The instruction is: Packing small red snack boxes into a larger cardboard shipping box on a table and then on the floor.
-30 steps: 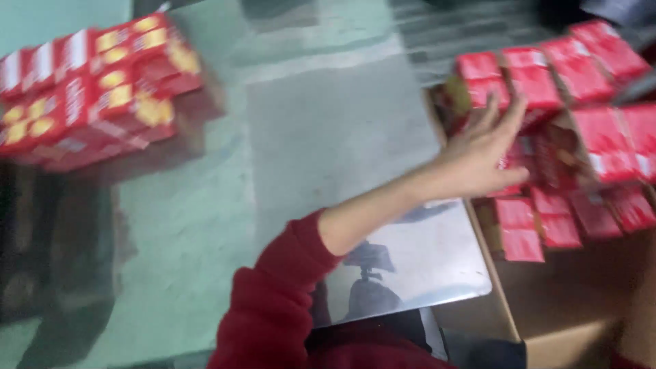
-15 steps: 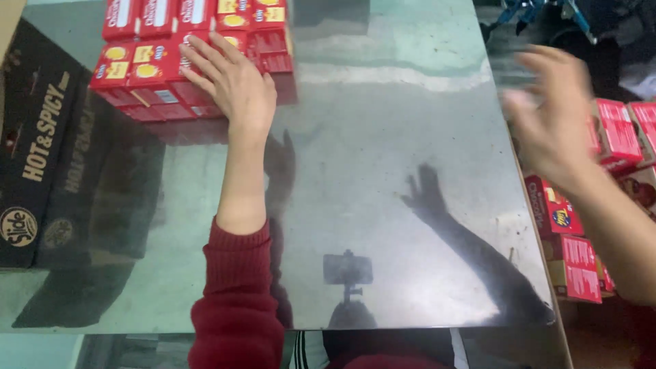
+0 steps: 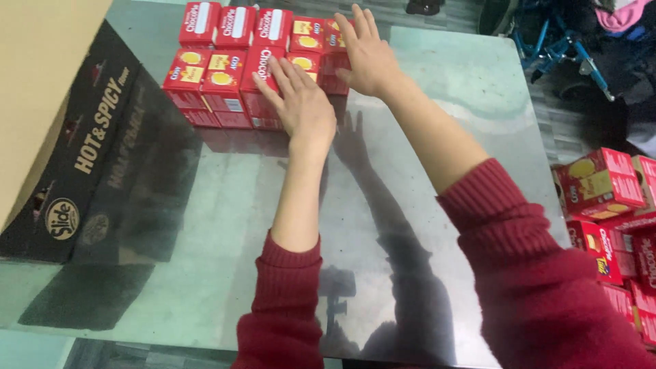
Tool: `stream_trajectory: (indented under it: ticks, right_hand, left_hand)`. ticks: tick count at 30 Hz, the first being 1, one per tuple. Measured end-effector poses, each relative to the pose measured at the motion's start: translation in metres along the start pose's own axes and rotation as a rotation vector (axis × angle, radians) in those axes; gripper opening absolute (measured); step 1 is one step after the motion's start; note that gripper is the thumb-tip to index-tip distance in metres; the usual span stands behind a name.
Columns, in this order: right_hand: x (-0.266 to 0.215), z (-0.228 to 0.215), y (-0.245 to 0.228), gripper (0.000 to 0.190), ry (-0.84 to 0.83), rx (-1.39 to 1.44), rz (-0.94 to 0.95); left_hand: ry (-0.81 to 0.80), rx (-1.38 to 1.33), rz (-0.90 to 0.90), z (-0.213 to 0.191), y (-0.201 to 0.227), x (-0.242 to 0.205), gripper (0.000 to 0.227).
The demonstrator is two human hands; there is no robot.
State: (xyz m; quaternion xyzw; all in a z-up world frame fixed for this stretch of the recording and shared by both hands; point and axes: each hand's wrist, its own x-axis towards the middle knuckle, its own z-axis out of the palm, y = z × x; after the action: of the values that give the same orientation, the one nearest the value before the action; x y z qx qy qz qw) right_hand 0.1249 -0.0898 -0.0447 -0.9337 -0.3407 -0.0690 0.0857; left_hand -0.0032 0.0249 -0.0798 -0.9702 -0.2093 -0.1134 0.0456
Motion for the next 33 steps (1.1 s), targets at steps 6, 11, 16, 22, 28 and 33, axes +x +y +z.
stream_trajectory:
  ticks: [6,11,16,22,28,33]
  right_hand:
    - [0.024,0.009,0.006,0.085,-0.074,0.018,-0.034]
    - [0.032,0.004,0.030,0.088,-0.097,-0.080,-0.302]
    - [0.032,-0.009,0.016,0.097,-0.165,-0.307,-0.332]
    - [0.028,-0.001,0.036,0.097,-0.011,-0.692,-0.369]
    - [-0.004,-0.017,0.070,0.034,0.162,-0.791,-0.491]
    - [-0.037,-0.054,0.052,0.042,0.067,-0.688,-0.699]
  left_hand:
    - [-0.069,-0.087,0.112,-0.010,-0.012,-0.004,0.074]
    - [-0.083,-0.112,0.166,-0.014,-0.016,-0.005,0.092]
    - [-0.139,-0.194,0.224,-0.021,-0.018,-0.007,0.100]
    - [0.138,-0.176,0.180,0.009,-0.013,0.001,0.094]
    - [0.352,-0.191,0.178,0.016,-0.013,0.005,0.068]
    - [0.331,-0.413,0.243,-0.007,-0.020,-0.002,0.094]
